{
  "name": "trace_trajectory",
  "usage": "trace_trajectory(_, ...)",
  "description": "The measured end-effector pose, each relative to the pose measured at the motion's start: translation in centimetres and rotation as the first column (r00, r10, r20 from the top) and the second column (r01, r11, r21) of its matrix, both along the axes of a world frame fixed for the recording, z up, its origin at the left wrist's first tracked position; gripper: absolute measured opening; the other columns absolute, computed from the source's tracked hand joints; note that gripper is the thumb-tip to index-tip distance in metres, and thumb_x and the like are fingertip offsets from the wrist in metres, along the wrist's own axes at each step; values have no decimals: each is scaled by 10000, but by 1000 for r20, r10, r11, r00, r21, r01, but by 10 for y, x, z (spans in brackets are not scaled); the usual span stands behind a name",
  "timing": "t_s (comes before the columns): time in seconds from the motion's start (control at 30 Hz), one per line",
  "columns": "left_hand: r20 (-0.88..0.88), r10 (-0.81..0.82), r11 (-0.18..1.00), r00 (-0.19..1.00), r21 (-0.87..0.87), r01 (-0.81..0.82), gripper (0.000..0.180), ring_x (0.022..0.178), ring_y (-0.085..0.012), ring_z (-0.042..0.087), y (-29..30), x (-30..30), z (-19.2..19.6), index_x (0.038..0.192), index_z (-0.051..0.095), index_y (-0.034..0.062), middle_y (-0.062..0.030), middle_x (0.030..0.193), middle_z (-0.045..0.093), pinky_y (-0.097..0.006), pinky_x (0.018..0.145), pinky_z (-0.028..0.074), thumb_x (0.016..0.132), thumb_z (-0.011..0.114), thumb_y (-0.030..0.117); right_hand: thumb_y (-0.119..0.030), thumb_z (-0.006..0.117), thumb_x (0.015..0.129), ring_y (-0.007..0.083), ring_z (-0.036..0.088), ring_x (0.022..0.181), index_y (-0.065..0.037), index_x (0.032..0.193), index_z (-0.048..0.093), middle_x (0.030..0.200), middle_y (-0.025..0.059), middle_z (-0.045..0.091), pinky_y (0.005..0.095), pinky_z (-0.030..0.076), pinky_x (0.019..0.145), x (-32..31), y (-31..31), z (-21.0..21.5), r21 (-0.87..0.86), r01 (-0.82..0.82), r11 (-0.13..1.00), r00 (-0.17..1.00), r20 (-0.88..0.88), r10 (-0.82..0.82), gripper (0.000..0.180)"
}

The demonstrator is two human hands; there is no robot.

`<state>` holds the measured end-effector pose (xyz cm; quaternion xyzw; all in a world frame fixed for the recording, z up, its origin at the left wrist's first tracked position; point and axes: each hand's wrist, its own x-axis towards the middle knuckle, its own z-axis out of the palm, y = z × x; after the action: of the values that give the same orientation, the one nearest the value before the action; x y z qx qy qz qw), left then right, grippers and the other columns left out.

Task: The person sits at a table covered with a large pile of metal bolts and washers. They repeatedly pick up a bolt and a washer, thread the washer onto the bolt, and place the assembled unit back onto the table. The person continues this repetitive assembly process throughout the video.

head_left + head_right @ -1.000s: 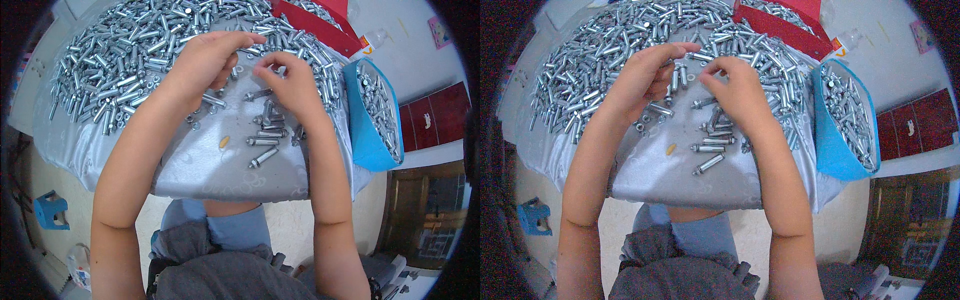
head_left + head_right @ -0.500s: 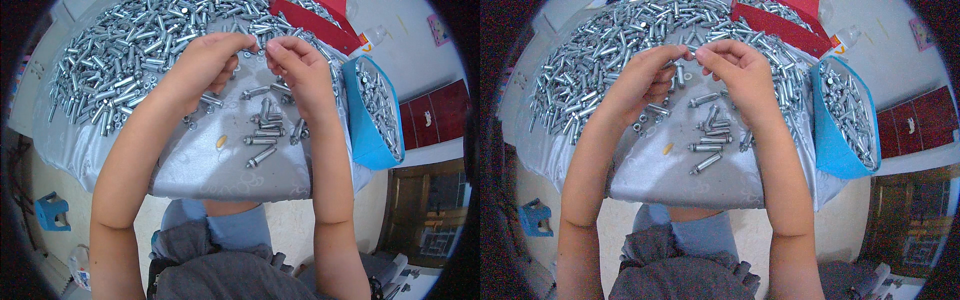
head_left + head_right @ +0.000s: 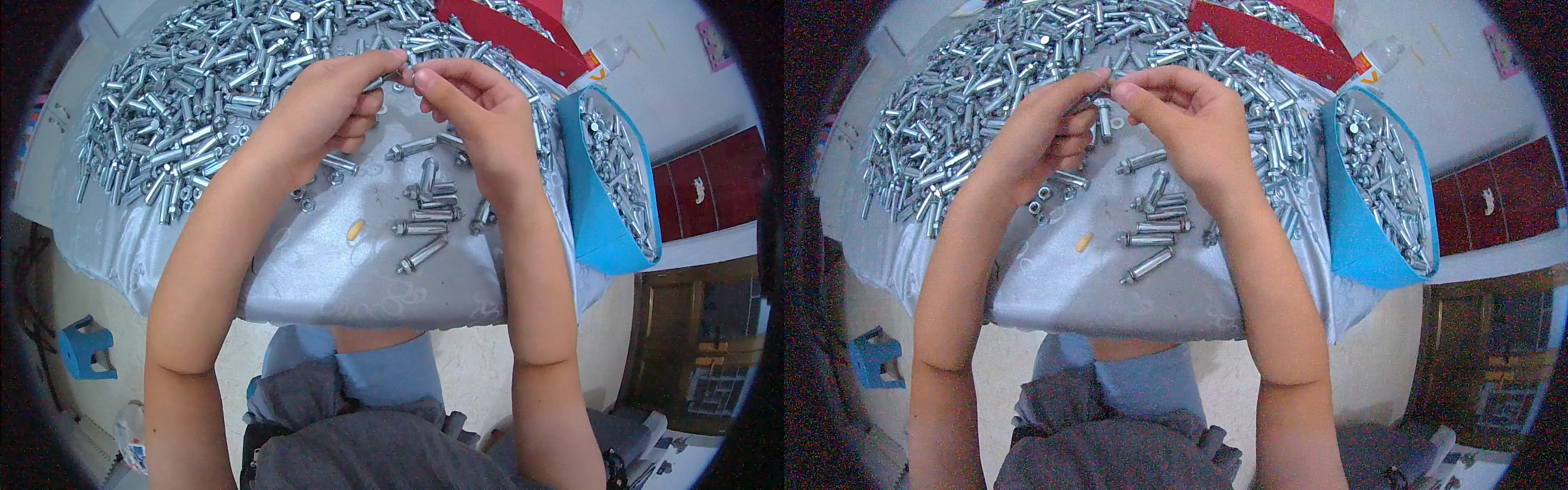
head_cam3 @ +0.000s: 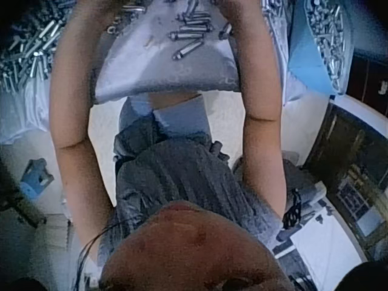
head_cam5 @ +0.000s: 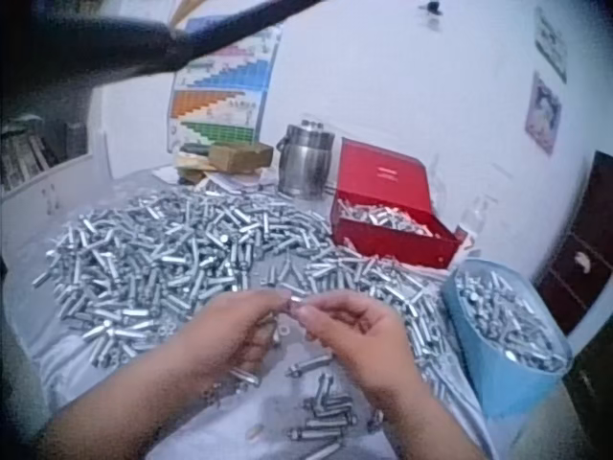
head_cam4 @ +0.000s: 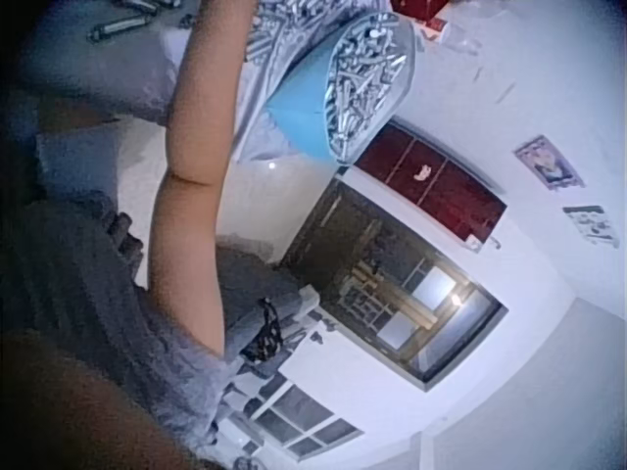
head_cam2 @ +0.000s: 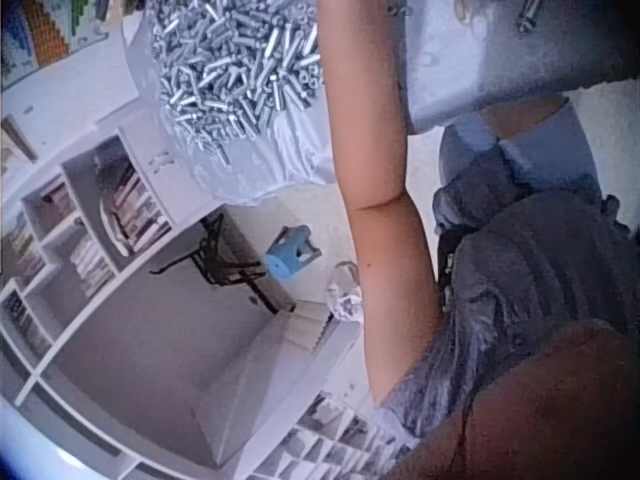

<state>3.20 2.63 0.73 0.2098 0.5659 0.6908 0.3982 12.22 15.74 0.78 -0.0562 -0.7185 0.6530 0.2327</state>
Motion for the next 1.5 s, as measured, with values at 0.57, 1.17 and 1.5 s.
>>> trace_trajectory(0.57,21,-90,996,996,-7,90,317,377,-44,161,3,4,-4,739,515,91,94,464,197,-225,369,136,859,423,370,-214,604,800,42,418,577,-19,890,621,678,-11,574,174,325,518,-4,2,-8,-290,-91,953,989,82,119,216)
trace_trajectory(1.17,-147,-38,998,988,-62,29,312,391,-34,185,0,6,0,739,526,106,95,465,226,-221,377,136,835,496,401,-167,649,758,74,554,681,-30,805,659,758,36,627,202,412,595,-2,17,-6,330,55,942,991,-132,-11,145)
trace_trajectory(1.5,-74,-55,998,996,-26,53,267,390,-32,180,0,5,-1,778,536,98,97,479,245,-220,375,134,848,481,350,-250,650,687,320,535,862,-59,781,681,865,184,584,394,422,798,2,46,-25,939,120,323,877,52,-477,215)
